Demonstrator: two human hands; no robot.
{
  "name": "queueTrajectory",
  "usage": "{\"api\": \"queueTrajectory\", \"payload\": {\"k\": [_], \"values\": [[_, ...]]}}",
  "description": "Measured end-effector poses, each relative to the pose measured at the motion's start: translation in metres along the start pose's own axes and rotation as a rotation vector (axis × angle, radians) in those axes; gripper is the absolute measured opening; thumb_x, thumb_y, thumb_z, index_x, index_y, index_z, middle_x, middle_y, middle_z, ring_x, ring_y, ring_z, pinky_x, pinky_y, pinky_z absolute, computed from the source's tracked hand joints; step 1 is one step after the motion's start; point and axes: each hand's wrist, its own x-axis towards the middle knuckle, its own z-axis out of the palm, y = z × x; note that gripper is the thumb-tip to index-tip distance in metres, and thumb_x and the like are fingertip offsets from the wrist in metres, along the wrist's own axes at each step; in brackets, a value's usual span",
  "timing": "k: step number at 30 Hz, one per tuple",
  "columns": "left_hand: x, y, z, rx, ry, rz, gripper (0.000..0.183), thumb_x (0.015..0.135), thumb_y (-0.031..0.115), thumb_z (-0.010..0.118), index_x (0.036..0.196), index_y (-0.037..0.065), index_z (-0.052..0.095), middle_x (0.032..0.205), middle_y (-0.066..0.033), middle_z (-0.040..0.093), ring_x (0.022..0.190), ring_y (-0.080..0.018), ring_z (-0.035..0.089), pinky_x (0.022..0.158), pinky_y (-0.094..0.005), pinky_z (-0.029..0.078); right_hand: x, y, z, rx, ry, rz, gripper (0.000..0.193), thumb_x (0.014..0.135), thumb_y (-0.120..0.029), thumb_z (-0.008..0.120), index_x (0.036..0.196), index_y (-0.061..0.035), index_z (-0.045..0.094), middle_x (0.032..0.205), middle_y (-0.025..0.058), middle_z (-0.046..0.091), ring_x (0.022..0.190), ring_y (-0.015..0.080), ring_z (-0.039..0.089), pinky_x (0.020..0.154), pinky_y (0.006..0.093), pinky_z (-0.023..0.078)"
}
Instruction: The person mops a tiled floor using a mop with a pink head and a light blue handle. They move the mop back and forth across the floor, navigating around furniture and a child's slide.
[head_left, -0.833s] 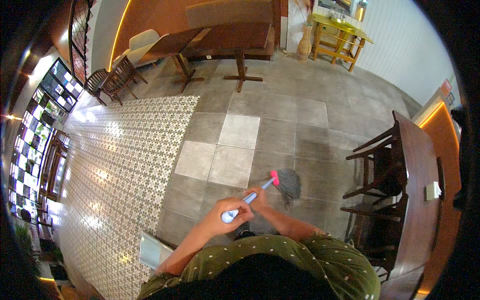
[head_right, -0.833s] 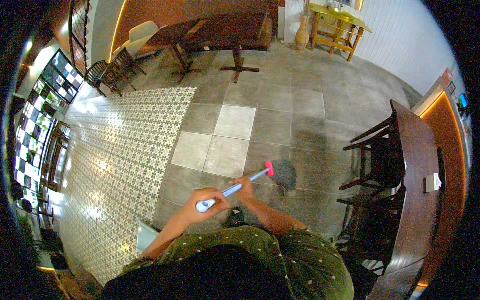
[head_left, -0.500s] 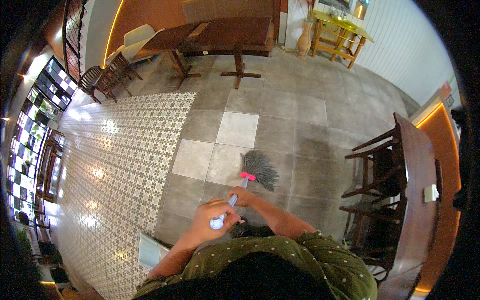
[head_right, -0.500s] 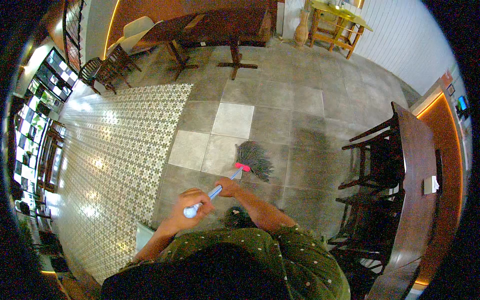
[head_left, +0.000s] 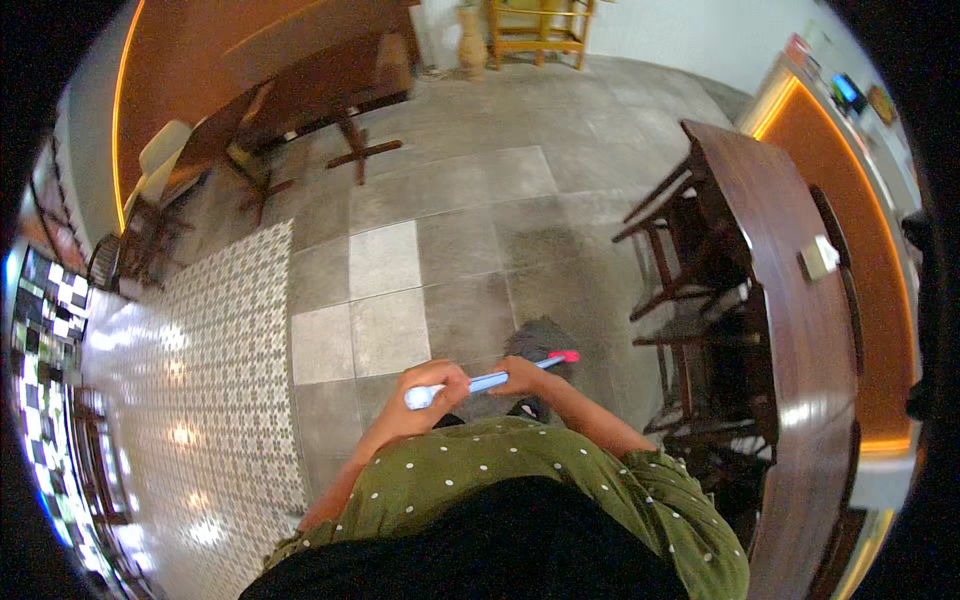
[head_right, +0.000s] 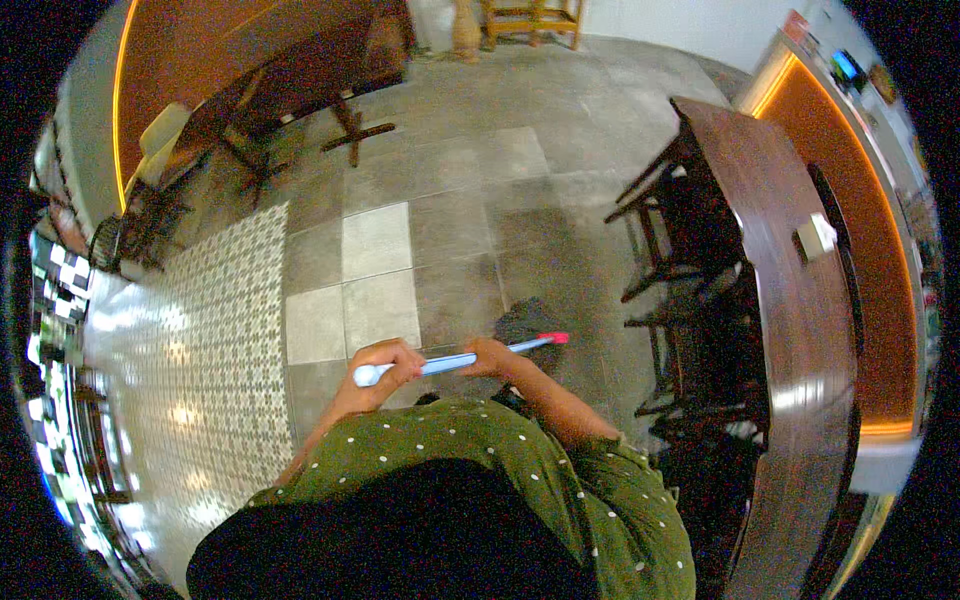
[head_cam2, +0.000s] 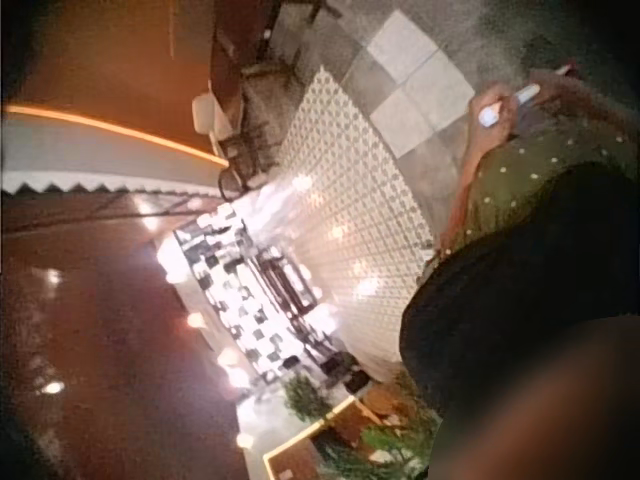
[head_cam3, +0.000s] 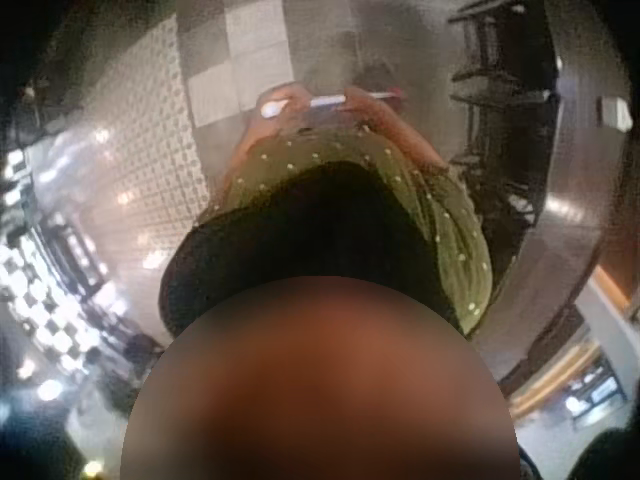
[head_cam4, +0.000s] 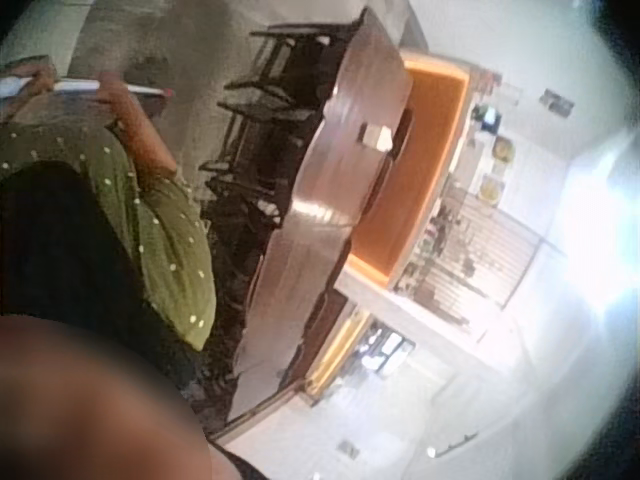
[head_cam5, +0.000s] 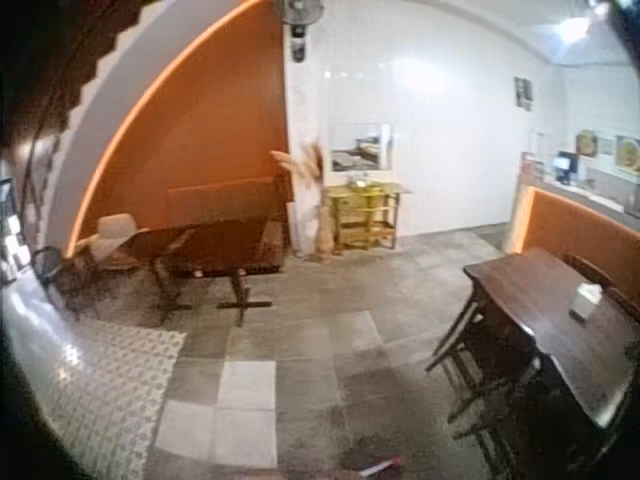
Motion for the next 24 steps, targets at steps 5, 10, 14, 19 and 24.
{"api": "queueTrajectory", "payload": {"k": [5, 10, 14, 19, 24], "values": [[0.085, -0.003, 0.069, -0.028, -0.522, 0.108, 0.021, 0.093, 0.024, 0.066, 0.090, 0.003, 0.061, 0.080, -0.0051, 0.061, 0.077, -0.0151, 0.057, 0.068, -0.0311, 0.044, -0.121, 0.034, -0.009, 0.175, 0.364, 0.488, 0.026, 0.070, -0.030, 0.078, 0.076, -0.0069, 0.068, 0.068, 0.0142, 0.066, 0.062, 0.0272, 0.063, 0.060, 0.0415, 0.046], [0.138, 0.000, 0.124, -0.267, -0.755, 0.056, 0.022, 0.092, 0.025, 0.068, 0.093, 0.004, 0.063, 0.082, -0.0001, 0.062, 0.078, -0.0085, 0.056, 0.069, -0.0268, 0.044, -0.180, 0.041, 0.013, 0.183, 0.812, 0.724, 0.023, 0.062, -0.020, 0.081, 0.076, -0.0072, 0.068, 0.073, 0.0157, 0.067, 0.071, 0.0372, 0.065, 0.064, 0.0452, 0.050], [0.167, -0.014, 0.150, -0.391, -0.721, -0.103, 0.016, 0.094, 0.019, 0.066, 0.095, 0.004, 0.063, 0.084, 0.0015, 0.062, 0.077, -0.0057, 0.055, 0.069, -0.0221, 0.043, -0.185, 0.055, 0.033, 0.213, 1.003, 0.919, 0.024, 0.064, -0.023, 0.080, 0.071, -0.0057, 0.065, 0.073, 0.0171, 0.066, 0.071, 0.0386, 0.064, 0.063, 0.0466, 0.048], [0.220, -0.036, 0.135, -0.298, -0.870, -0.065, 0.016, 0.092, 0.020, 0.069, 0.092, 0.005, 0.063, 0.078, 0.0033, 0.061, 0.073, -0.0046, 0.054, 0.065, -0.0217, 0.041, -0.160, 0.080, 0.032, 0.248, 1.007, 1.011, 0.028, 0.065, -0.027, 0.083, 0.076, -0.0063, 0.068, 0.080, 0.0190, 0.067, 0.077, 0.0378, 0.065, 0.067, 0.0474, 0.050], [0.316, -0.039, 0.069, -0.196, -0.954, -0.055, 0.015, 0.086, 0.018, 0.075, 0.085, 0.006, 0.066, 0.080, 0.0007, 0.063, 0.076, -0.0094, 0.058, 0.068, -0.0274, 0.045, -0.063, 0.110, -0.040, 0.163, 1.132, 0.926, 0.034, 0.068, -0.033, 0.083, 0.075, -0.0039, 0.067, 0.081, 0.0191, 0.067, 0.078, 0.0372, 0.064, 0.068, 0.0457, 0.050]]}}
